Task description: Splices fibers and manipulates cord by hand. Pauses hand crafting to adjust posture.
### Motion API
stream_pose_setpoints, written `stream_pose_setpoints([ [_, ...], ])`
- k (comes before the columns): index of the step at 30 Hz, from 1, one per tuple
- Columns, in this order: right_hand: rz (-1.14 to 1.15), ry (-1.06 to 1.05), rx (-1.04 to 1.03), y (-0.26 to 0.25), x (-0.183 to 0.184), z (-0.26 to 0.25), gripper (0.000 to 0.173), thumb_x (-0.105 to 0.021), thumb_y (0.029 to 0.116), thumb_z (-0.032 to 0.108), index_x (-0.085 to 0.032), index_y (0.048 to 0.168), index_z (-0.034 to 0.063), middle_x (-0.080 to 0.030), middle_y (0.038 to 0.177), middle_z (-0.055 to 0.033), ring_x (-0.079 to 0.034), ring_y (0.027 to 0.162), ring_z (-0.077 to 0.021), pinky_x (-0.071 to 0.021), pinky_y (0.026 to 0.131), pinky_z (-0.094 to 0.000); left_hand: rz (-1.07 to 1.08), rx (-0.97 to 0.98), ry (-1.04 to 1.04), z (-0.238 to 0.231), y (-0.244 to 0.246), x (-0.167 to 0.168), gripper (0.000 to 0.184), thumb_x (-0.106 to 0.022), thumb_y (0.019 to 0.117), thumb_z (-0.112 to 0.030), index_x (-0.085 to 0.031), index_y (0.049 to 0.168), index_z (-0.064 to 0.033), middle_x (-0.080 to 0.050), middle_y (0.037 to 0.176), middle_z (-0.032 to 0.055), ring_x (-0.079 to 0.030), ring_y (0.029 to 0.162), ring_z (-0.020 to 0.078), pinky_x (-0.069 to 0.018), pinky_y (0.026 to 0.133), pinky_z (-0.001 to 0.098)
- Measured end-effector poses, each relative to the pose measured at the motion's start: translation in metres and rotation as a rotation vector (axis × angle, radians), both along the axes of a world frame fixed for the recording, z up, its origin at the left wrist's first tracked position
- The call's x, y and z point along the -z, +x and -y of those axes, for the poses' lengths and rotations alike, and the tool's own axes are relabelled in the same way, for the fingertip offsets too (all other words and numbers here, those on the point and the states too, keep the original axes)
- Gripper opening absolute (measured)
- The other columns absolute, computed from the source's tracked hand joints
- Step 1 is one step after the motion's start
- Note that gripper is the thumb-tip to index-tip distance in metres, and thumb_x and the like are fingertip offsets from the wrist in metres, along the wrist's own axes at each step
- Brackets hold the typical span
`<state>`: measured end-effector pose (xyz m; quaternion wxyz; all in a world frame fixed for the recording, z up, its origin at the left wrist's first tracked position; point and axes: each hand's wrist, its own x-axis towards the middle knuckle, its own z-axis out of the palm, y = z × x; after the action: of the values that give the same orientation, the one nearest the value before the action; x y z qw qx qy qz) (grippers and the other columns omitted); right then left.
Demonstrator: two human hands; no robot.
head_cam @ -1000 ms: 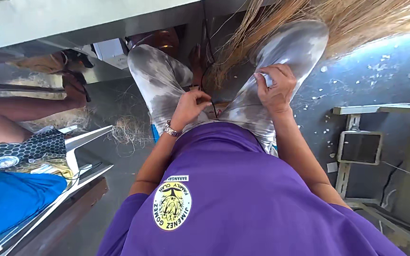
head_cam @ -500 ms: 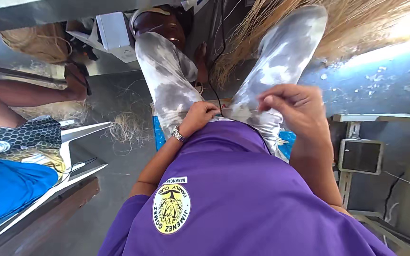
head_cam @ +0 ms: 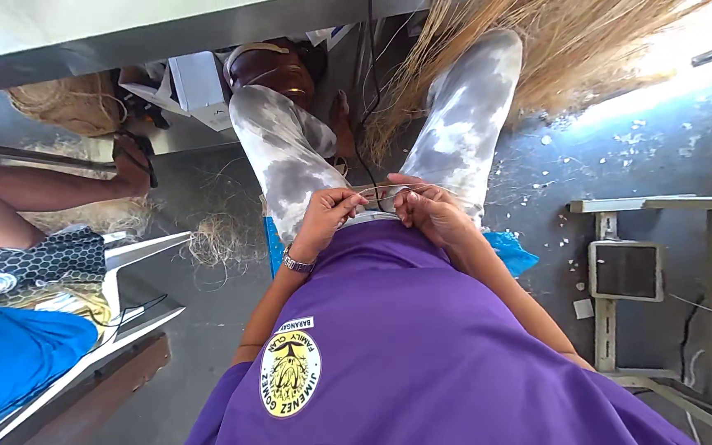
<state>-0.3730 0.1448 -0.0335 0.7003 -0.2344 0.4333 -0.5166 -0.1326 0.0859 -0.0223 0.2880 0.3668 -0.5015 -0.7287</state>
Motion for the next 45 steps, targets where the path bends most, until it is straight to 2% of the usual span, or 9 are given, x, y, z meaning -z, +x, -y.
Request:
stream_pose_setpoints([
  [4,-0.056,0.004,0.125,0.005,-0.001,0.001,0.027,-0.048,0.1048,0.005,-0.075,0.101,0.0054,-0.071,0.075,0.0016,-0.065,0.063,-0.0045,-0.0567,0.061,-0.0205,0.004,-0.044,0.005,0.0,0.003,0.006,0.02,-0.054,0.1054,-0.014,-0.073,0.1,-0.0074,-0.049,0.058,-0.0034,-0.029,0.039,-0.0001,-0.0239,0.036,0.0132],
  [10,-0.184,0.015,0.163,-0.009,-0.002,-0.001,0.036,-0.04,0.1082,0.01,-0.071,0.091,0.0074,-0.073,0.079,0.0012,-0.068,0.066,-0.0059,-0.0587,0.063,-0.0223,0.111,-0.148,-0.134,0.006,0.012,0.016,0.018,-0.055,0.1064,-0.018,-0.071,0.105,-0.0108,-0.05,0.061,-0.0047,-0.033,0.042,-0.0002,-0.0275,0.038,0.0131],
  [15,-0.222,-0.036,0.188,-0.058,-0.009,-0.002,0.047,-0.028,0.1083,0.022,-0.065,0.08,0.0183,-0.076,0.099,0.0012,-0.071,0.094,-0.0133,-0.0593,0.077,-0.0314,0.163,-0.209,-0.109,0.014,0.023,0.027,0.02,-0.052,0.1076,-0.021,-0.071,0.106,-0.0143,-0.047,0.06,-0.0072,-0.031,0.041,-0.0013,-0.0268,0.038,0.0122],
  [26,0.051,-0.033,0.735,-0.172,-0.005,-0.025,0.059,-0.013,0.1124,0.035,-0.056,0.075,0.0229,-0.065,0.071,0.0037,-0.069,0.079,-0.0144,-0.0589,0.082,-0.037,0.547,-0.238,-0.212,0.034,0.04,0.05,0.017,-0.057,0.1038,-0.011,-0.073,0.1,-0.0042,-0.057,0.068,-0.0048,-0.046,0.053,0.0004,-0.0405,0.051,0.0171],
  [37,0.066,0.058,1.386,-0.258,0.015,-0.061,0.031,-0.03,0.113,0.027,-0.053,0.097,0.0135,-0.065,0.077,-0.0025,-0.069,0.076,-0.0153,-0.0594,0.079,-0.0337,0.605,-0.21,-0.221,0.037,0.039,0.055,0.017,-0.059,0.1027,-0.009,-0.074,0.097,-0.0044,-0.058,0.067,-0.0054,-0.047,0.053,0.0002,-0.0409,0.052,0.0173],
  [39,-0.15,0.22,1.366,-0.268,0.016,-0.073,0.024,-0.036,0.1122,0.029,-0.053,0.117,0.0122,-0.07,0.093,-0.0066,-0.072,0.084,-0.0191,-0.0609,0.08,-0.0354,0.601,-0.208,-0.215,0.037,0.04,0.053,0.017,-0.059,0.1025,-0.009,-0.074,0.097,-0.004,-0.058,0.067,-0.005,-0.047,0.053,0.0003,-0.0408,0.052,0.0171],
  [41,-0.607,0.547,1.154,-0.271,0.015,-0.083,0.045,-0.042,0.1102,0.036,-0.042,0.148,0.0101,-0.062,0.129,-0.0114,-0.068,0.107,-0.0214,-0.057,0.088,-0.037,0.608,-0.207,-0.207,0.037,0.04,0.053,0.017,-0.059,0.1026,-0.009,-0.074,0.097,-0.0043,-0.059,0.068,-0.0046,-0.048,0.053,0.0007,-0.0413,0.052,0.0174],
  [43,-1.139,0.762,0.884,-0.267,0.011,-0.083,0.061,-0.056,0.1033,0.032,-0.042,0.152,-0.0021,-0.05,0.148,-0.0269,-0.052,0.135,-0.0347,-0.042,0.111,-0.0491,0.608,-0.21,-0.204,0.037,0.04,0.053,0.017,-0.059,0.1026,-0.009,-0.074,0.097,-0.0044,-0.06,0.068,-0.0048,-0.048,0.054,0.0006,-0.0414,0.052,0.0171],
  [45,-1.538,0.763,0.621,-0.252,0.001,-0.077,0.054,-0.059,0.1002,0.029,-0.054,0.143,-0.0047,-0.047,0.144,-0.0378,-0.044,0.138,-0.0518,-0.0337,0.113,-0.0646,0.603,-0.212,-0.21,0.037,0.04,0.054,0.017,-0.059,0.1023,-0.008,-0.074,0.096,-0.0042,-0.059,0.068,-0.0049,-0.048,0.053,0.0,-0.041,0.052,0.0165],
])
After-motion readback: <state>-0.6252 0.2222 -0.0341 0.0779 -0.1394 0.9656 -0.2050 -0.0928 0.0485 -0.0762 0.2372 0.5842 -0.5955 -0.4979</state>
